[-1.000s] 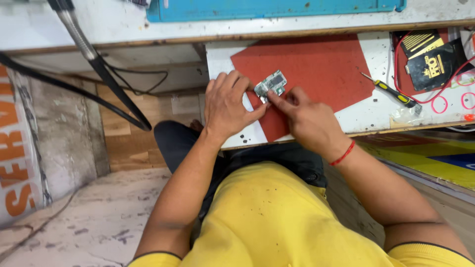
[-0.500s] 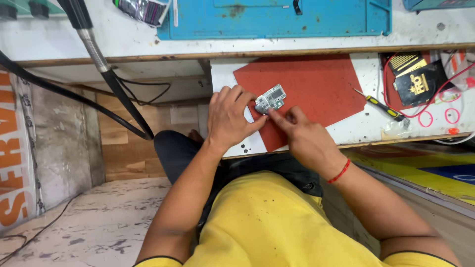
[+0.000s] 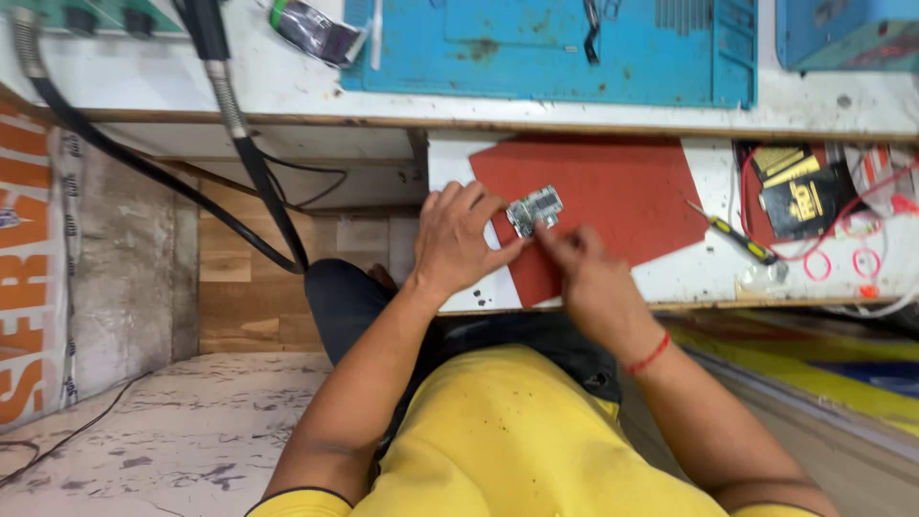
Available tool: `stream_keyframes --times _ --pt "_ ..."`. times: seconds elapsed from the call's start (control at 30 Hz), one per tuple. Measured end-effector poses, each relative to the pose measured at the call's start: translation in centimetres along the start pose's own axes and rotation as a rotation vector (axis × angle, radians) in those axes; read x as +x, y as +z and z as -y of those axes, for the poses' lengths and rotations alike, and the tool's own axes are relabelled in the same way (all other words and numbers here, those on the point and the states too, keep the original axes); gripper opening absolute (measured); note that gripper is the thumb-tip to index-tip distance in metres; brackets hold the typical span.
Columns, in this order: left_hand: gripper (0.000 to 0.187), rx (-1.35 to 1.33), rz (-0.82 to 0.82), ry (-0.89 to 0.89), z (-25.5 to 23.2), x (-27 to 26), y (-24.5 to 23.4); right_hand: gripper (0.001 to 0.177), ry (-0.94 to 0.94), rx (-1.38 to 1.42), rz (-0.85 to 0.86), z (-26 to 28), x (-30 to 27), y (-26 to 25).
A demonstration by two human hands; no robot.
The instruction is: The person uses a small brush to scrub the surface of a small circuit board placed on a red mat. They repeatedly rub the brush across the board's components and traces, occasionally repositioning the board with their left hand.
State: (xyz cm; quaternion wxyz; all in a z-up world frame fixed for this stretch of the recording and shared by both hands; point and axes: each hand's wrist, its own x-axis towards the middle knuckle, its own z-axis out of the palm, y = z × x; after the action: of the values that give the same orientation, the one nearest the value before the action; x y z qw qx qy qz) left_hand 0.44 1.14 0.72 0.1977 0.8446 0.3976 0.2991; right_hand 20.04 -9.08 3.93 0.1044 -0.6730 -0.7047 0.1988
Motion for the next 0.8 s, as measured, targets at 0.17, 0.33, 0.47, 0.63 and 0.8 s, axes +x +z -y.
stream_keyframes --times 0.17,0.33,0.47,0.63,0.8 --pt "0.043 0.033 0.009 -0.081 -1.3 -0.7 -0.1 0.066 0.01 0.016 -0.022 -0.1 -0.1 0.4" --pt "0.048 0.107 -0.044 -0.062 -3.5 -2.9 0.6 0.065 0.102 0.022 -0.067 -1.1 0.7 0.1" --pt "0.039 0.06 -0.008 0.022 -2.8 -3.4 0.5 0.069 -0.035 0.084 -0.042 -0.4 0.8 0.1" --pt "0.038 -0.037 -0.019 0.017 -2.4 -3.6 0.4 0.058 0.026 0.053 -0.078 -0.6 0.5 -0.1" --pt "0.055 -0.057 -0.015 -0.066 -1.8 -1.2 0.6 0.054 -0.008 0.1 -0.137 0.0 1.7 0.4"
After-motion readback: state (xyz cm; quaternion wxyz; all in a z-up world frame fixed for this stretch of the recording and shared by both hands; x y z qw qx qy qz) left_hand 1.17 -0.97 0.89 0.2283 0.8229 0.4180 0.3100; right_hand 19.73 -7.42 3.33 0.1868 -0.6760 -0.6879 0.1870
